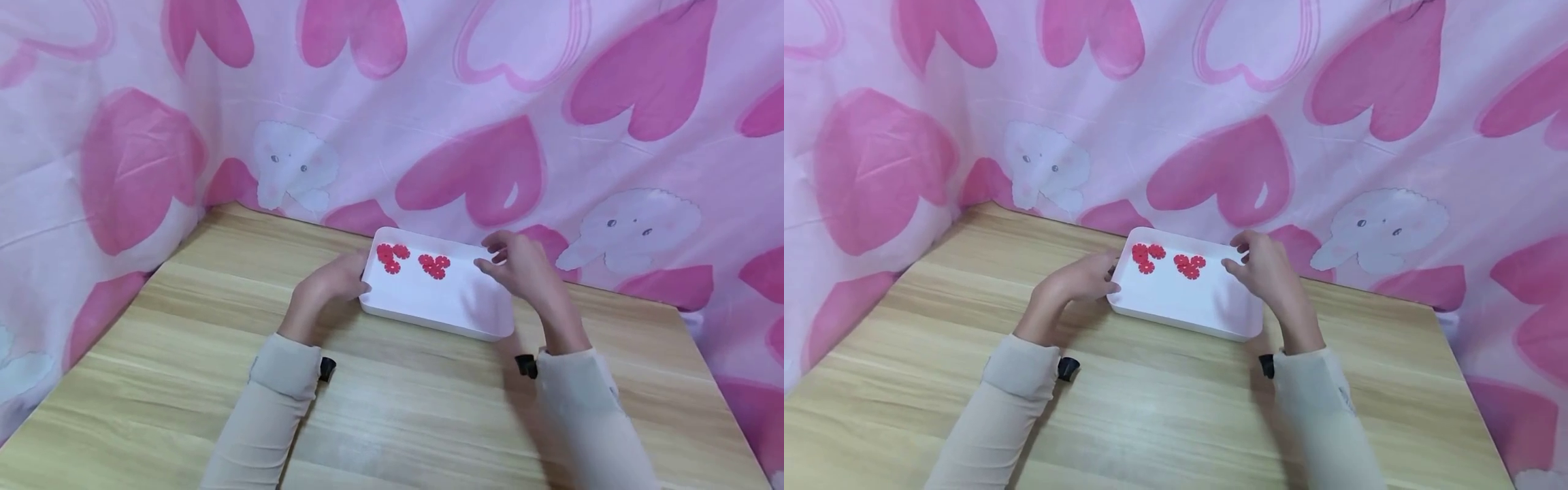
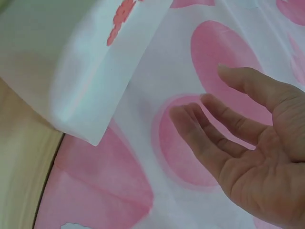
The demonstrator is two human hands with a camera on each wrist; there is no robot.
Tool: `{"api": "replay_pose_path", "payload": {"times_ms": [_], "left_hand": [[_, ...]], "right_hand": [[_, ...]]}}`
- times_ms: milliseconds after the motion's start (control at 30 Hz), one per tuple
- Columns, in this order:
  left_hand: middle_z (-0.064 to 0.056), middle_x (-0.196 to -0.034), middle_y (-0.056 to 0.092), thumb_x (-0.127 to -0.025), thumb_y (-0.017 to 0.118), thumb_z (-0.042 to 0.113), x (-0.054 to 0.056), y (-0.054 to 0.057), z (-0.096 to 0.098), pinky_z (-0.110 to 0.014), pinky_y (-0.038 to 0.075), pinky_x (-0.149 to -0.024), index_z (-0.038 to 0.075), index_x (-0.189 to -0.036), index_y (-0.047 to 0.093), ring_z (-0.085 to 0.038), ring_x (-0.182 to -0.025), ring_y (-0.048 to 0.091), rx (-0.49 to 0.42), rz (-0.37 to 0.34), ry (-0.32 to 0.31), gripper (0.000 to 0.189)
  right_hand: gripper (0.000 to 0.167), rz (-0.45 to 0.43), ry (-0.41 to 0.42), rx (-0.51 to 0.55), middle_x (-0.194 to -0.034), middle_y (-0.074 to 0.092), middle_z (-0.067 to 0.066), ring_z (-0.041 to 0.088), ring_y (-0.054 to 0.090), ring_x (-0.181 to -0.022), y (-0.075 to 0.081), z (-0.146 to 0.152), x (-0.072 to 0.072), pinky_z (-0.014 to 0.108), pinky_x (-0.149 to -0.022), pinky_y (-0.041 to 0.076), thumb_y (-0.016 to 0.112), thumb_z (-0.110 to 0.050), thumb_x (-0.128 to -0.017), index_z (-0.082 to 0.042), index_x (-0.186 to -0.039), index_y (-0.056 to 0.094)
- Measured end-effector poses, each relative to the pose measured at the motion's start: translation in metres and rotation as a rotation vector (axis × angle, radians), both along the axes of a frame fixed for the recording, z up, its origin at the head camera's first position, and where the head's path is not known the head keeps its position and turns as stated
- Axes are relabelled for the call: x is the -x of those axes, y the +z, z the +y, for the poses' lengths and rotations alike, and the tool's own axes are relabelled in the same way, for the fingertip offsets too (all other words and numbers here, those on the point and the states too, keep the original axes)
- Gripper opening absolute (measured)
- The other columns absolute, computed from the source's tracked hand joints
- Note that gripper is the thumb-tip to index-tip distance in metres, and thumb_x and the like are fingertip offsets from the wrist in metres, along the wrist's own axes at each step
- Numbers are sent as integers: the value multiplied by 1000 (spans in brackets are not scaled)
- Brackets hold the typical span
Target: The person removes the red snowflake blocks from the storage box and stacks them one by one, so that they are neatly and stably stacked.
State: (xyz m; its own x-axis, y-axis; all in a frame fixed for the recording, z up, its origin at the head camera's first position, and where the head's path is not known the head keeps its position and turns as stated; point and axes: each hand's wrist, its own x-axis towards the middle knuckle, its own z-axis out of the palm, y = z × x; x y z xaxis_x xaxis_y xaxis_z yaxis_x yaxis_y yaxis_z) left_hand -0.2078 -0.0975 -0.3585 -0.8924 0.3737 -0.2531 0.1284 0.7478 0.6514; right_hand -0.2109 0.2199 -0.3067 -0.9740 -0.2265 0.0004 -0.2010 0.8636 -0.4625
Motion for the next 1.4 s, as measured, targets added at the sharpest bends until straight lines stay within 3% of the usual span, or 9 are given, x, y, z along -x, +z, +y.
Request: {"api": "replay_pose_path", "payload": {"times_ms": [233,433,633,933,1167,1400], "left_hand": [[-17,-152,59,-102,64,-1,3,2,-2,-49,50,-121,1,-159,46,-32,-126,57,-5,-31,3,59],[-18,-159,54,-102,66,0,3,1,-1,-50,48,-123,3,-162,42,-33,-131,55,-25,-64,10,65],[-17,-162,52,-102,67,0,4,-1,1,-52,42,-128,4,-163,42,-33,-136,54,-7,-60,-2,66],[-19,-152,60,-102,67,2,3,0,-2,-51,46,-124,1,-157,48,-33,-130,57,20,-58,-6,58],[-16,-139,65,-102,67,3,0,-2,-2,-46,53,-111,2,-151,54,-31,-119,59,7,-106,23,51],[-16,-137,67,-102,67,3,2,-3,0,-46,53,-112,0,-146,58,-30,-117,59,20,-105,34,45]], "right_hand": [[45,-170,77,-43,-128,72,26,41,70,-119,8,-12,36,53,-99,63,75,-19,-100,5,-136,66],[40,-333,139,-99,-125,75,26,40,76,-109,-6,-29,58,48,-98,65,75,-14,-99,6,-133,68],[29,-440,110,-164,-124,74,21,35,78,-108,-18,-44,74,44,-100,65,76,-14,-98,0,-124,74],[29,-494,137,-147,-123,74,18,28,77,-103,-30,-51,91,34,-95,66,82,-17,-95,-2,-119,76],[28,-499,64,-212,-108,71,12,24,71,-91,-46,-56,93,31,-88,67,86,-23,-91,-4,-109,76],[22,-501,82,-186,-105,71,13,25,71,-93,-49,-57,94,33,-91,67,86,-15,-91,-2,-106,76]]}}
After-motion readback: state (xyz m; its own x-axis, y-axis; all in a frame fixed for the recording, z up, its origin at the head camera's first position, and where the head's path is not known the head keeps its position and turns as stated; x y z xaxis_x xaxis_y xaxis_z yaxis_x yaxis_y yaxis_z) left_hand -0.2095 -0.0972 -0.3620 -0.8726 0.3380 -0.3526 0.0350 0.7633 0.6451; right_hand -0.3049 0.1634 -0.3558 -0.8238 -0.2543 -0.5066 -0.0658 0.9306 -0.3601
